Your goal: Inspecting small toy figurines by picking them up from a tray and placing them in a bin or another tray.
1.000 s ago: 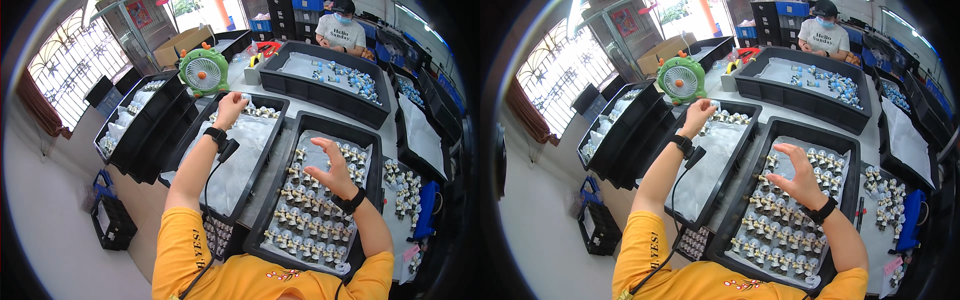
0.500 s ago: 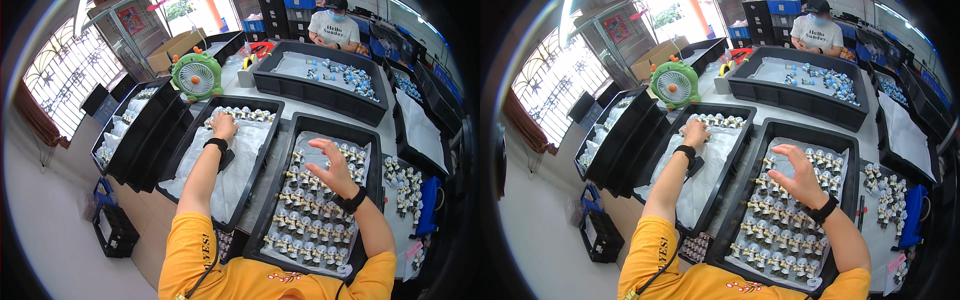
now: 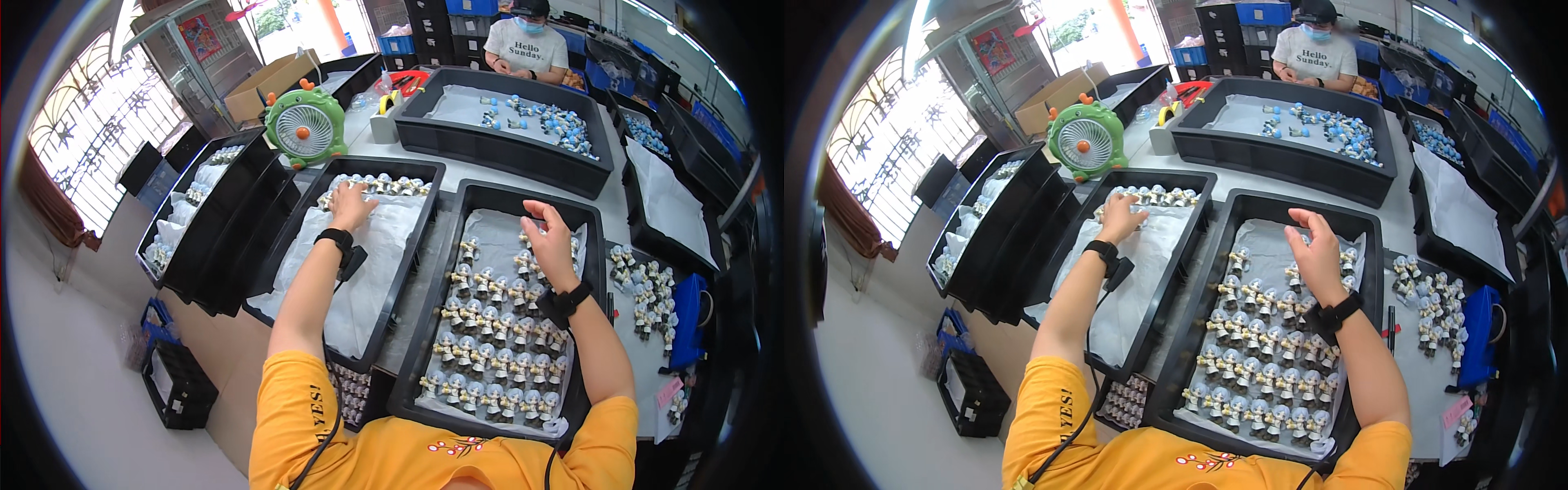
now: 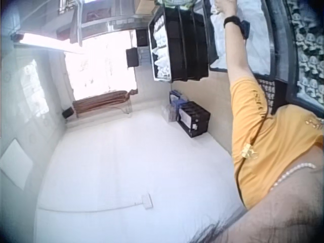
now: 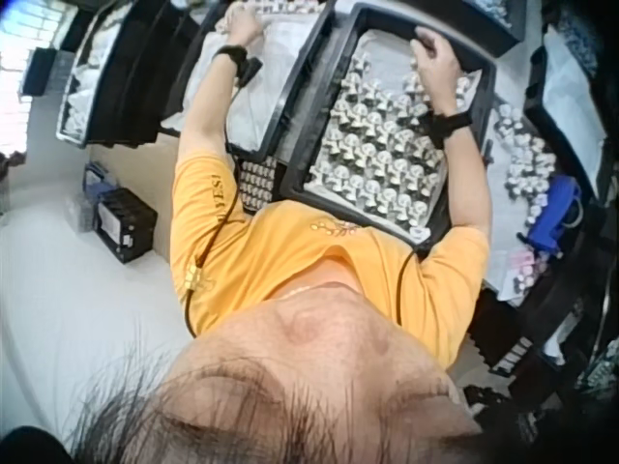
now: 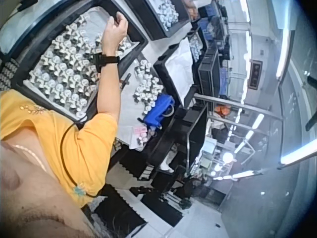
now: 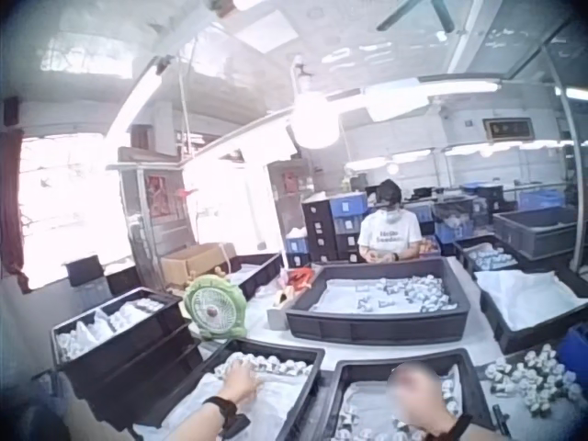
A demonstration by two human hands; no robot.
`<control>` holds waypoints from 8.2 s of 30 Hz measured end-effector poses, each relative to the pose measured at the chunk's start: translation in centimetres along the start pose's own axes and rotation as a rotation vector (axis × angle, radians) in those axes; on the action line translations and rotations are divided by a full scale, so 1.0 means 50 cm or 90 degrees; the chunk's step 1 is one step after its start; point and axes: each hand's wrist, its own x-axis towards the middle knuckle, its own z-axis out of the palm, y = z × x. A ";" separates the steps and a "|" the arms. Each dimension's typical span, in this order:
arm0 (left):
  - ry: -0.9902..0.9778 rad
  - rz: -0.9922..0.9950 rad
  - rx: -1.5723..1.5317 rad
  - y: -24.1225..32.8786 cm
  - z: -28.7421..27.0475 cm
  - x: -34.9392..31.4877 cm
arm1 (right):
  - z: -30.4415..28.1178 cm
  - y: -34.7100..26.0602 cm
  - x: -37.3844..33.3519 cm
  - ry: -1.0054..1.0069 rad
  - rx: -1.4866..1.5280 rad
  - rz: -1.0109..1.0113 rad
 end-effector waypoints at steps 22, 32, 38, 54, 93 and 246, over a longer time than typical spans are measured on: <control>-0.434 -0.003 -0.972 0.303 -0.109 -0.327 | 0.020 -0.055 -0.036 -0.158 0.070 -0.081; -0.564 0.035 -1.110 0.304 -0.128 -0.332 | 0.007 -0.113 -0.073 -0.196 0.112 -0.180; -0.570 0.010 -1.187 0.303 -0.137 -0.336 | -0.001 -0.131 -0.064 -0.237 0.071 -0.243; -0.358 0.146 -1.017 0.316 -0.142 -0.350 | 0.007 -0.114 -0.067 -0.246 0.068 -0.231; -0.434 0.024 -1.161 0.312 -0.151 -0.345 | 0.004 -0.128 -0.075 -0.251 0.162 -0.107; -0.324 0.139 -0.984 0.319 -0.151 -0.348 | 0.012 -0.123 -0.066 -0.186 -0.011 -0.342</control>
